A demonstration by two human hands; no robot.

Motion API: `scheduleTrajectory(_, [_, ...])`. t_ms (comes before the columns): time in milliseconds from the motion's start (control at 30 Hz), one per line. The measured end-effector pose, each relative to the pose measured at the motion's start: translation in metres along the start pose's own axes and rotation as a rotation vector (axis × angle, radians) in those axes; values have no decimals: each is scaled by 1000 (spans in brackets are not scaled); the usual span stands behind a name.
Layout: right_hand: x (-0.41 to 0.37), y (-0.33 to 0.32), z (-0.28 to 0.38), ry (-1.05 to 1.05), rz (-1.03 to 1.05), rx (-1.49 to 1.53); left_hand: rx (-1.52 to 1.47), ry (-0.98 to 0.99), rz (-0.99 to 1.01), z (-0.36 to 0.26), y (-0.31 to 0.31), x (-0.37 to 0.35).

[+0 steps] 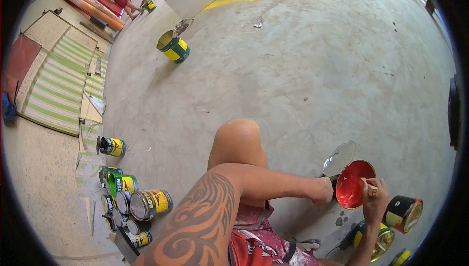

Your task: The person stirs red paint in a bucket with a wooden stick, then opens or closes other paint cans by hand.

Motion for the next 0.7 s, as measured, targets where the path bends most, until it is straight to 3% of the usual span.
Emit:
scheduleTrajectory(100, [1,4,9,-97,-64,109,2,8,-19,0,-1,-3])
scheduleTrajectory(233, [1,-8,10,-133,156,233,26,28,-55,1,1,-3])
scheduleTrajectory(300, [2,-13,1,-185,353,213,19,-18,27,-2,-4,-2])
scheduleTrajectory(467, [1,-18,7,-170,338,-54,18,-10,13,-1,-3,-2])
scheduleTrajectory(567, [1,-5,15,-150,159,-245,30,11,-21,4,4,1])
scheduleTrajectory(633, [-1,1,16,-347,81,-231,49,30,-57,6,9,3])
scheduleTrajectory(700, [-1,-2,18,-409,105,-201,35,31,-54,6,11,6])
Point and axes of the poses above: each hand's wrist, its own x-axis towards the middle knuckle, its own y-axis out of the palm, z = x × y, the point moved 1 cm from there along x, towards the middle knuckle, and after that the axes turned 14 degrees about -x, right-handed, at the moved point
